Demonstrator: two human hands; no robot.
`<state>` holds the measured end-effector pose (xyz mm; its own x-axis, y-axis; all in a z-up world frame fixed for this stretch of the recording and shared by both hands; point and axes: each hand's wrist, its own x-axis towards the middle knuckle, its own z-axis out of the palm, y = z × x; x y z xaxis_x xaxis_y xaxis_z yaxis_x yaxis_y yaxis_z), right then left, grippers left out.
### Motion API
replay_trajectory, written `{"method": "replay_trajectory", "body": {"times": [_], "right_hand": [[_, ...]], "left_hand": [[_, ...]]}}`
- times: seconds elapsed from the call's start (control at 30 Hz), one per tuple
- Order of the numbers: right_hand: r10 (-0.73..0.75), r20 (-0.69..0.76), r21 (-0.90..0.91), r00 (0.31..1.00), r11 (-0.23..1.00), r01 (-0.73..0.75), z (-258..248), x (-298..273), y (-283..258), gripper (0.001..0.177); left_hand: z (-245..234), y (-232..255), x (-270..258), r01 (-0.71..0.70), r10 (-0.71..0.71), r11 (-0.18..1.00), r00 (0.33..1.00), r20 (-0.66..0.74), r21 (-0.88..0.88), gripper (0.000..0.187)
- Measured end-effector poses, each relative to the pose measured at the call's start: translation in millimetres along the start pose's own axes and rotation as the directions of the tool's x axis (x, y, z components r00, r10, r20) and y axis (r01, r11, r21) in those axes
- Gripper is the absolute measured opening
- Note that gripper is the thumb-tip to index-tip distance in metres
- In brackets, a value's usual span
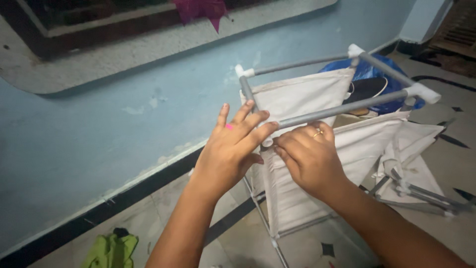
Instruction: The person is assembling a shoe rack on a tiled floor by connecting metal tubes into plastic joints and sliding white fabric sheets onto the parallel tubes to form multiple shelves.
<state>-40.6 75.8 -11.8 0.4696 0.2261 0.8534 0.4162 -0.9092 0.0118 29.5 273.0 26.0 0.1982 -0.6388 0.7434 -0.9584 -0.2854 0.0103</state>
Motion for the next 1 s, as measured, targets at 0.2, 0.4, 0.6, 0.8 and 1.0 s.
{"method": "replay_trajectory", "body": {"times": [0.2, 0.4, 0.6, 0.8, 1.0], "right_hand": [[0.008, 0.087, -0.002, 0.996, 1.000, -0.008, 4.8, -0.9, 3.5, 0.017], [0.092, 0.179, 0.089, 0.980, 0.990, -0.109, 6.3, 4.7, 6.3, 0.010], [0.091, 0.151, 0.125, 0.984, 0.986, -0.110, 7.0, 3.9, 9.6, 0.011], [0.121, 0.154, 0.169, 0.981, 0.975, -0.147, 9.3, -6.3, 21.2, 0.007], [0.062, -0.044, 0.062, 0.997, 0.996, -0.060, -7.3, -14.3, 26.0, 0.015]], "left_hand": [[0.1, -5.4, 3.8, -0.074, 0.074, 0.997, 0.996, -0.046, 0.011, 0.071], [-5.8, -12.7, 11.9, -0.195, 0.195, 0.981, 0.977, -0.082, 0.007, 0.061], [-7.3, -13.7, 17.2, -0.272, 0.274, 0.962, 0.954, -0.125, 0.036, 0.051], [-1.3, -12.3, 24.7, -0.287, 0.290, 0.957, 0.951, -0.107, 0.037, 0.053], [39.4, 14.2, -4.7, 0.017, -0.025, 0.999, 0.966, -0.256, -0.031, 0.062]]}}
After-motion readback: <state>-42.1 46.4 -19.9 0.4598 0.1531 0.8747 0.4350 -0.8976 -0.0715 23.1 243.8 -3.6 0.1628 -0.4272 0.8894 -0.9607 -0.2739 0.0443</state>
